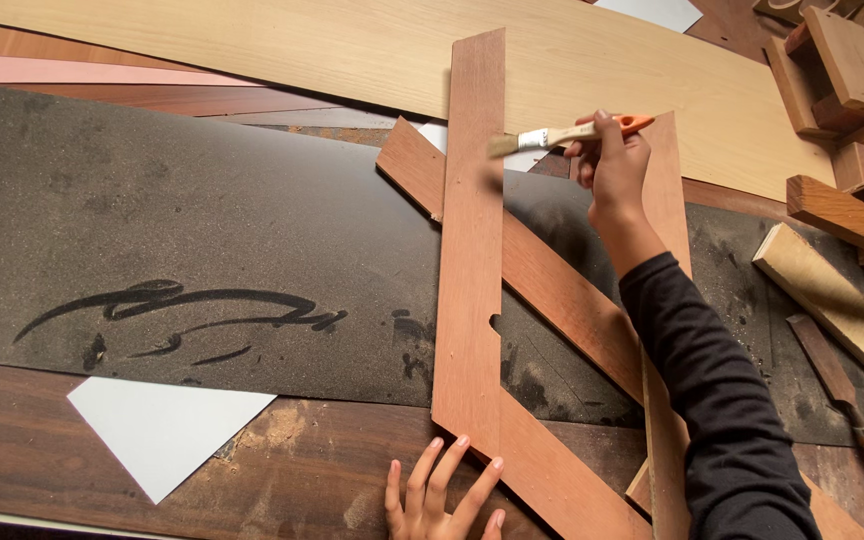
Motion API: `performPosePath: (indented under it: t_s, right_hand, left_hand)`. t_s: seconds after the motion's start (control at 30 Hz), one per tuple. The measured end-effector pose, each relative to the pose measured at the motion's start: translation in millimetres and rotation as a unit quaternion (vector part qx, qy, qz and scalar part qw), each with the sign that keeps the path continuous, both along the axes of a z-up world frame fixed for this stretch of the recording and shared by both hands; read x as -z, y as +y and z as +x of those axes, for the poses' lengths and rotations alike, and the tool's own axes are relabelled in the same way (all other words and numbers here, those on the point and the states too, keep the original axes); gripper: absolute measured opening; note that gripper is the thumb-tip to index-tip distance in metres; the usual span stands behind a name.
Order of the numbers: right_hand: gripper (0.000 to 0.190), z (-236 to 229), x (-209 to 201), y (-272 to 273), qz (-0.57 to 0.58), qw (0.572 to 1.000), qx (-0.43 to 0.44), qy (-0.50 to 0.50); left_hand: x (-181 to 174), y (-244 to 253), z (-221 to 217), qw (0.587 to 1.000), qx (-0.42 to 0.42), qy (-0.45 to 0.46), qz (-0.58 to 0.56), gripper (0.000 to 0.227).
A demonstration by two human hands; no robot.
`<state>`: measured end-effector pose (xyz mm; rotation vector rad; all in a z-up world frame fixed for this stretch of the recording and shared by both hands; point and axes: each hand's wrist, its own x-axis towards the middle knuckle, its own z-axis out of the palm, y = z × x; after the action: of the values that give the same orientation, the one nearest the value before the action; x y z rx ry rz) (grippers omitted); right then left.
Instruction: The person brushes several thin wooden planks arranged on a workbench using a small paintbrush. The person holds the planks in place with one hand while sweeping the brush across the surfaces to remove dust or debris.
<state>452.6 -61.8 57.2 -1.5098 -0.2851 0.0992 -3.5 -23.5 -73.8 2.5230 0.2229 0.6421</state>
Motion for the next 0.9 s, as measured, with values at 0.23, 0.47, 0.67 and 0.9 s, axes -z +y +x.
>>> performPosePath:
  t_s: [0.23, 0.47, 0.67, 0.9]
  right_hand:
    - [0.027, -49.1, 2.7, -7.1, -0.004, 0.996, -0.068, 0.055]
    - [0.028, -75.5, 13.4, -11.9, 0.01, 0.991, -0.096, 0.094]
    - [0.028, -90.7, 17.9, -22.1, 0.005, 0.989, -0.106, 0.108]
    - [0.026, -108.4, 16.4, -30.6, 0.003, 0.986, -0.127, 0.105]
  left_hand:
    - [-11.5, 2.3, 2.0, 1.0, 0.003, 0.01, -0.02, 0.045]
    - [-47.4, 24.3, 8.7, 0.999, 0.034, -0.003, -0.042, 0.051]
    - [-81.0, 53.7, 24.6, 0.998, 0.06, 0.004, -0.028, 0.051]
    - [-92.4, 78.9, 59.2, 0.996, 0.086, 0.01, 0.003, 0.065]
